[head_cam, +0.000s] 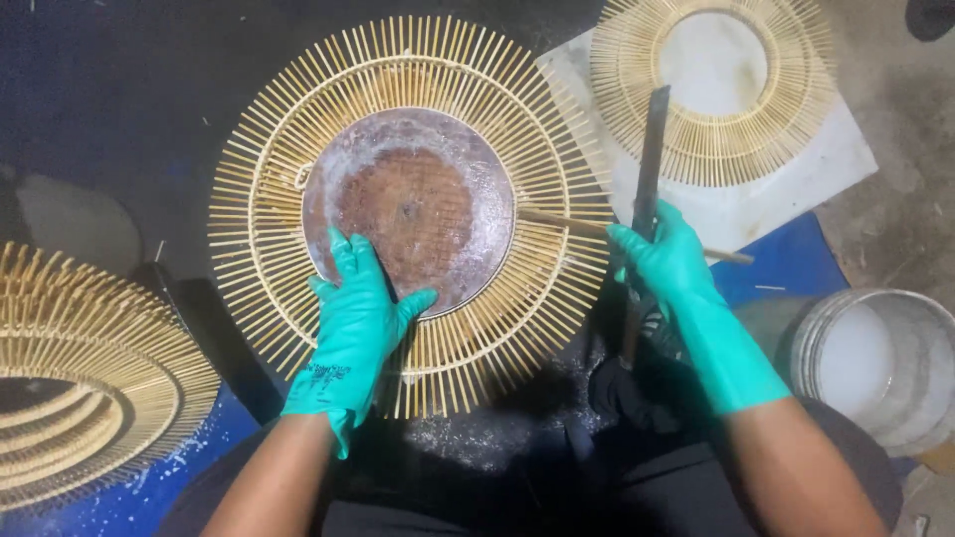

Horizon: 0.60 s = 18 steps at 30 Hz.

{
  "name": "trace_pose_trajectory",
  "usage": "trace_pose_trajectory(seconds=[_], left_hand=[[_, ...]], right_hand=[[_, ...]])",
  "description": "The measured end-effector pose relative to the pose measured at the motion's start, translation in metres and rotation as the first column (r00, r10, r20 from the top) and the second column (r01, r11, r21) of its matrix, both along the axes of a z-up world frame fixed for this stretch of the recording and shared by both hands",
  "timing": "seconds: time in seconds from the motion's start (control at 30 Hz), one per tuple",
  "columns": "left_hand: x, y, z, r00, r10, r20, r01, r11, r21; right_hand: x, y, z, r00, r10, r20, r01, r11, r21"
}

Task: The recorder is assembling and inspecting circular bamboo furniture components, using a metal tool to secure or adjust the bamboo sticks.

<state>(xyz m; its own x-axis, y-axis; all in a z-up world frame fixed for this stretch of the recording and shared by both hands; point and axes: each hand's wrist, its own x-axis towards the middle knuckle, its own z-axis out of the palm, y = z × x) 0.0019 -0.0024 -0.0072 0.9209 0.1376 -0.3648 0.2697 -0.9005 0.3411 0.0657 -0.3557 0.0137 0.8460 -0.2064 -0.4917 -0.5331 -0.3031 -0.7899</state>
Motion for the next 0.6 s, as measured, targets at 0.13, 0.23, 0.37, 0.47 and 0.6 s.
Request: trace_pose_trajectory(seconds=[0.13, 0.23, 0.37, 0.47, 0.6], left_hand=[[0.001, 0.009, -0.008, 0.998, -0.033, 0.053, 0.033, 0.999, -0.001], [0.003, 0.009, -0.001, 0.999, -0.019, 0.044, 0.020, 1.000, -0.009], [0.014, 0.024, -0.025, 0.996, -0.035, 0.077, 0.039, 0.998, -0.045], [0.011, 0.042, -0.034, 0.986, -0.088, 0.141, 0.095, 0.995, -0.042], [0.010, 0.015, 0.008, 1.000, 0.026, -0.005, -0.026, 0.996, -0.081]], right_hand=[[-0.043, 0.007, 0.058, 0.991, -0.047, -0.129, 0.057, 0.995, 0.075], [-0.088, -0.015, 0.043, 0.977, -0.115, -0.181, 0.157, 0.958, 0.240], [-0.095, 0.009, 0.075, 0.974, -0.135, -0.183, 0.150, 0.986, 0.069], [-0.057, 0.008, 0.085, 0.989, -0.011, 0.145, 0.011, 1.000, 0.006], [-0.020, 0.002, 0.069, 0.998, -0.024, 0.056, 0.032, 0.989, -0.141]])
